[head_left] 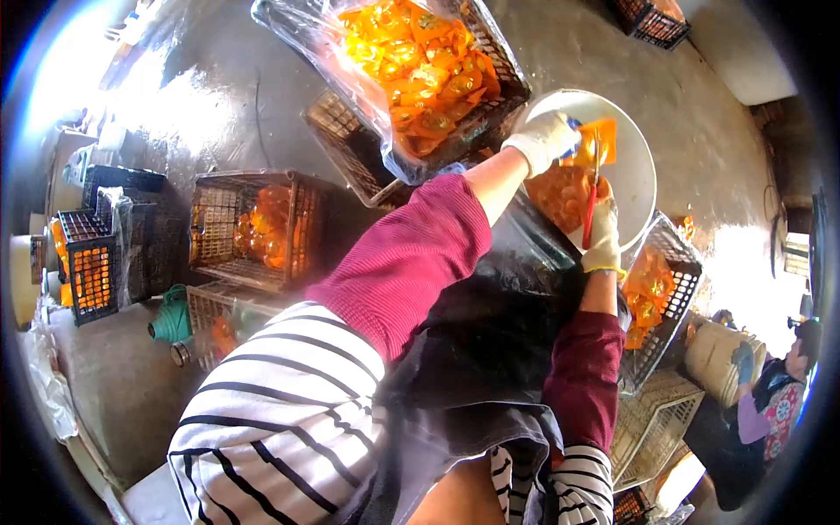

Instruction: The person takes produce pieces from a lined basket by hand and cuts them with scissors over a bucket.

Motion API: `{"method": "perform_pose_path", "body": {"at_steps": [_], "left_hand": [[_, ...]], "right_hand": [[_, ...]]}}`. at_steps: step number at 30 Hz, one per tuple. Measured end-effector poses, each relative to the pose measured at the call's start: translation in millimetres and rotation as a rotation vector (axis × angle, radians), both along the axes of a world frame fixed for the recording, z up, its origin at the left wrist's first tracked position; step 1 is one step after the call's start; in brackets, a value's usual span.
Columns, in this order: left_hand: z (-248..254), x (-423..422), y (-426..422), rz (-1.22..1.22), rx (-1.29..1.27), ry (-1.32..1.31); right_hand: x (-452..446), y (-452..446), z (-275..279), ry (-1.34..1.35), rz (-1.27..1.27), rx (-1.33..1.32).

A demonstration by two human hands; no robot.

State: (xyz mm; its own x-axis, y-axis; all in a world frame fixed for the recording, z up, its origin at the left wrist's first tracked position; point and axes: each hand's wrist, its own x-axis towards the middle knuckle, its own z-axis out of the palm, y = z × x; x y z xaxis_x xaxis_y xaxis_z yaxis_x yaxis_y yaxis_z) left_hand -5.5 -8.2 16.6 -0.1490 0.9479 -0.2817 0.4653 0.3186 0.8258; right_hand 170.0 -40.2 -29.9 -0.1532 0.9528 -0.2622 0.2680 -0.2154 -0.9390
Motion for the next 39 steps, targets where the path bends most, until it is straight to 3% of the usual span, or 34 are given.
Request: {"method": "perform_pose_path", "body": {"at_steps": [1, 4, 6, 8, 9, 10, 12, 14, 16, 17, 22, 23, 25, 30, 31, 34, 35, 38, 39], "left_hand": [[-11.0, 1.3, 1.6, -0.115, 0.101, 0.202], [-17.0, -2.8, -0.7, -0.095, 0.123, 0.082], [-21.1, -4.7, 0.2, -0.002, 0.371, 0.191], [-17.1, -0.9, 5.2, 0.121, 0.280, 0.186], [-41.7, 0.4, 19.8, 0.145, 0.275, -0.151], [-41.3, 0.1, 24.9, 0.229, 0.246, -0.272], [-38.2, 11.7, 17.3, 0.217, 0.126, -1.405], [2.5, 23.9, -11.7, 0.242, -0.031, -1.285], [-20.7, 27.8, 3.7, 0.143, -0.078, -1.183], [-28.3, 30.9, 8.7, 0.155, -0.076, -1.172], [-2.8, 35.7, -1.6, 0.252, -0.099, -1.004], [-16.2, 36.1, 5.4, 0.300, -0.139, -0.947], [-110.8, 27.4, 47.4, 0.176, 0.058, -0.726], [-90.9, 35.7, 47.2, 0.242, 0.105, -0.435], [-81.9, 38.0, 42.8, 0.215, 0.167, -0.507], [-41.6, 38.8, 27.0, 0.120, 0.270, -0.119], [-53.9, 36.3, 31.3, 0.091, 0.344, -0.101], [-46.9, 13.8, 28.1, 0.040, 0.424, -0.225], [-30.2, 1.0, 23.4, -0.024, 0.392, -0.275]], "right_hand": [[2.1, -2.3, -1.5, -0.012, 0.027, 0.075], [3.0, -6.5, 10.7, 0.060, 0.047, -0.103], [0.7, -11.6, 24.4, 0.031, 0.038, -0.196], [2.4, -9.5, 29.1, 0.080, 0.035, -0.251], [8.4, -5.0, 14.0, 0.166, 0.051, -0.206], [9.8, -5.5, 10.7, 0.340, -0.026, -0.267], [7.1, -7.4, 9.7, 0.447, -0.118, -0.240], [6.4, -6.6, 10.7, 0.561, -0.064, -0.287], [2.1, -3.6, -3.0, 0.701, -0.136, -0.205], [2.5, -4.4, -3.0, 0.647, -0.181, -0.219], [4.8, -14.3, 34.4, 0.663, -0.086, -0.343], [6.9, -14.8, 34.9, 0.628, -0.079, -0.353], [9.1, -14.6, 35.2, 0.573, -0.098, -0.396], [21.5, -8.7, 35.8, 0.455, -0.068, -0.414], [18.3, -10.3, 49.9, 0.290, -0.043, -0.322], [34.4, 3.4, 13.8, -0.165, 0.057, -0.012], [37.5, 8.4, 4.7, -0.481, 0.099, 0.151], [43.0, -10.0, 19.7, 0.309, -0.224, -0.132], [56.3, 4.9, -12.5, 0.450, -0.271, -0.078]]}}
